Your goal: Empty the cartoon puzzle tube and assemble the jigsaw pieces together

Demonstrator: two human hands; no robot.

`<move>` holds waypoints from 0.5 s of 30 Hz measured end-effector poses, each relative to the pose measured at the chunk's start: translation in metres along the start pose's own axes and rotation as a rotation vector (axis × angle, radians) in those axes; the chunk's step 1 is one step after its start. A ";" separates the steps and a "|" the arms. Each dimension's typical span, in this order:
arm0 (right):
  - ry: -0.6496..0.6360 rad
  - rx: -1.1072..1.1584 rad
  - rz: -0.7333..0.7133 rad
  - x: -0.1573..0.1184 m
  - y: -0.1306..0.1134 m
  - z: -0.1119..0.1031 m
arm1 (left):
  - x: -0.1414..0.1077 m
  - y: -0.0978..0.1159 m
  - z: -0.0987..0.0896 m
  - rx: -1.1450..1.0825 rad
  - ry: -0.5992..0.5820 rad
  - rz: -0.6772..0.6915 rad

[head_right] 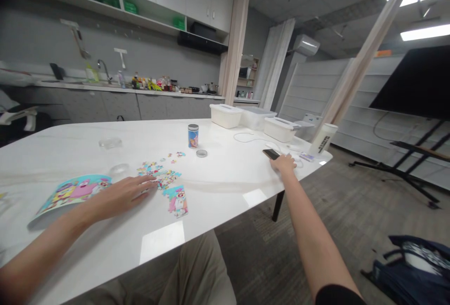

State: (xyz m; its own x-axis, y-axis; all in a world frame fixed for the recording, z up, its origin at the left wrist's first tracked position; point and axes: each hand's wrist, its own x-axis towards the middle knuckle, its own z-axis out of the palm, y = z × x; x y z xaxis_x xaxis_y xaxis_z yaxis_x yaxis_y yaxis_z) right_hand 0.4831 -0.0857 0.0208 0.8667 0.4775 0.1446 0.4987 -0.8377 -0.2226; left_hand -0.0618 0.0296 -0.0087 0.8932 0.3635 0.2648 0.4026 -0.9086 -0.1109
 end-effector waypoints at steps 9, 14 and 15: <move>-0.061 -0.026 0.002 0.018 0.018 0.003 | 0.001 0.002 -0.006 0.001 -0.029 -0.023; -0.206 -0.013 -0.041 0.021 0.022 -0.010 | 0.001 0.005 -0.008 -0.004 -0.018 -0.014; -0.245 -0.003 -0.054 0.019 0.022 -0.012 | 0.001 0.005 -0.007 -0.009 -0.012 -0.010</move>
State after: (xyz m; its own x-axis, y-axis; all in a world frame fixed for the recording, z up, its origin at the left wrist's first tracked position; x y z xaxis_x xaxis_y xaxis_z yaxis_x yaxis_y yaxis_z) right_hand 0.5105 -0.0984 0.0299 0.8168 0.5711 -0.0815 0.5445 -0.8100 -0.2177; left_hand -0.0605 0.0244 -0.0022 0.8913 0.3753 0.2545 0.4101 -0.9066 -0.0991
